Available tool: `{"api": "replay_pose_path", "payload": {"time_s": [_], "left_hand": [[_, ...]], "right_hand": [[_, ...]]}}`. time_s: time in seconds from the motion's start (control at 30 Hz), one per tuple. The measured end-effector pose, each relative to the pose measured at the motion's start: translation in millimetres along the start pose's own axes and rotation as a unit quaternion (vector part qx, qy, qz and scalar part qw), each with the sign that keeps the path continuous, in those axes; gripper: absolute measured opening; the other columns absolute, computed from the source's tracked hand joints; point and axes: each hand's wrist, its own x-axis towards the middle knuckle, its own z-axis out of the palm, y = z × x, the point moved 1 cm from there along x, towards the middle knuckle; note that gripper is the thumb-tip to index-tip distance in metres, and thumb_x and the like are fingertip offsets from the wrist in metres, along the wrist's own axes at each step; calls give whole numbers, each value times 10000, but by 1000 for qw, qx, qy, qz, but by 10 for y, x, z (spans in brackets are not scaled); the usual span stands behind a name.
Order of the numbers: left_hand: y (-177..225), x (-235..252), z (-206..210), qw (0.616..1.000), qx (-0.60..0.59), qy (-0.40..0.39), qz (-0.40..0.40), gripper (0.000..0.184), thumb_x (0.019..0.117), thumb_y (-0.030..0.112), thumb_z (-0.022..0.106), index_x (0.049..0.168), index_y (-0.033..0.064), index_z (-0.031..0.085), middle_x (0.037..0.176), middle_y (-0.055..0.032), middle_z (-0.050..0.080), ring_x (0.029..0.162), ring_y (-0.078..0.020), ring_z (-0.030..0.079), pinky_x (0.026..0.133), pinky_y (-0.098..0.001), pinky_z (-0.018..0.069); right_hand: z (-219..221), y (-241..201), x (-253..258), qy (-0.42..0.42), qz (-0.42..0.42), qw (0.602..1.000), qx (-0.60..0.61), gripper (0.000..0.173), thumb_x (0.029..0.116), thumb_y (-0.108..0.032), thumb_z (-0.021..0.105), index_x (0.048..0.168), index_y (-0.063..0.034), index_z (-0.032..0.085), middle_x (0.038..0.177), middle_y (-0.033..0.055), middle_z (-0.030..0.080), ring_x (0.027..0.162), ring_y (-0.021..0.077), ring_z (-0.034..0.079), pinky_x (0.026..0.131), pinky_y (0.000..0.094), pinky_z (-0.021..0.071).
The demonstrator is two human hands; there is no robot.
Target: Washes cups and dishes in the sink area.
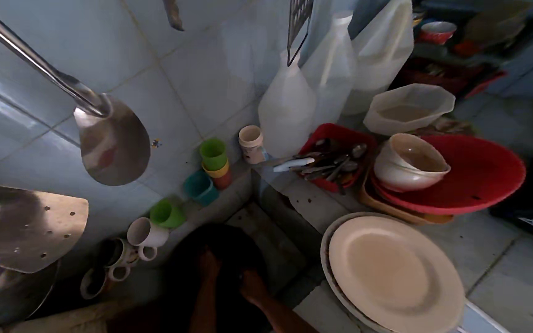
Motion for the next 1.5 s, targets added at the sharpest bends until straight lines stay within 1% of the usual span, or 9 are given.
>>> {"api": "replay_pose_path", "payload": {"time_s": [0.13, 0.43, 0.8, 0.93, 1.03, 1.13, 1.3, 1.4, 1.5], "left_hand": [[454, -120, 80, 977, 83, -71, 181, 827, 812, 324, 816, 1536, 151, 455, 1547, -142, 463, 1454, -378, 380, 1167, -620, 302], [-105, -1045, -383, 890, -380, 238, 87, 1000, 684, 145, 907, 1478, -93, 348, 1411, -307, 517, 1270, -337, 569, 1049, -433, 506], [-323, -933, -68, 901, -404, 156, 8, 925, 751, 148, 897, 1495, -50, 385, 1375, -285, 574, 1222, -350, 619, 1017, -478, 539], [-248, -983, -157, 673, -728, 27, -129, 506, 1079, 208, 488, 1542, 55, 355, 1488, -242, 461, 1250, -388, 563, 944, -562, 539], [-237, -1045, -211, 483, -848, -47, -214, 566, 1041, 556, 408, 1425, 145, 469, 1287, -151, 625, 1067, -290, 676, 801, -457, 601], [-236, -1037, -121, 376, -894, -93, -225, 552, 1020, 574, 411, 1328, 124, 495, 1133, -169, 662, 919, -283, 717, 715, -403, 628], [-128, -1080, -773, 529, -833, -39, -160, 530, 1062, 532, 358, 1380, 131, 499, 1177, -140, 670, 962, -257, 701, 733, -422, 610], [-206, -986, -1400, 655, -734, 181, -6, 481, 1105, 229, 401, 1563, 118, 306, 1428, -154, 518, 1112, -279, 650, 819, -473, 602], [-431, -759, -1867, 749, -480, 443, 110, 906, 915, 107, 703, 1605, -31, 132, 1620, -275, 266, 1416, -260, 444, 1093, -336, 473]], "right_hand": [[75, 24, -10, -149, 18, 984, -100, 367, 1003, -226, 603, 1288, 1, 648, 1316, 256, 634, 1259, 416, 591, 1059, 631, 457], [90, 30, -47, -183, -3, 973, -142, 424, 1025, -281, 595, 1339, 2, 628, 1369, 277, 603, 1294, 459, 559, 1067, 677, 424], [37, -33, -193, -153, -4, 980, -130, 442, 1025, -295, 590, 1360, -8, 616, 1367, 272, 606, 1293, 446, 565, 1084, 653, 427], [34, 39, -164, -133, -6, 985, -112, 466, 1036, -289, 578, 1425, -33, 567, 1401, 268, 584, 1321, 443, 546, 1102, 643, 415], [51, -7, -140, -144, 7, 982, -125, 486, 1043, -338, 558, 1408, -18, 580, 1408, 281, 573, 1323, 458, 537, 1093, 662, 410], [25, 5, -152, -144, -3, 982, -123, 440, 1039, -317, 560, 1354, -17, 620, 1356, 266, 615, 1289, 436, 572, 1083, 640, 436], [23, -33, -117, -158, -11, 980, -124, 436, 1051, -326, 539, 1329, -7, 642, 1349, 273, 618, 1289, 438, 573, 1088, 643, 427], [76, 37, -53, -161, -27, 978, -130, 420, 1053, -299, 533, 1318, 7, 646, 1348, 282, 616, 1296, 452, 562, 1095, 653, 417], [96, 69, -7, -155, -23, 978, -140, 388, 1032, -278, 567, 1296, -9, 662, 1334, 265, 630, 1283, 441, 573, 1079, 660, 429]]}}
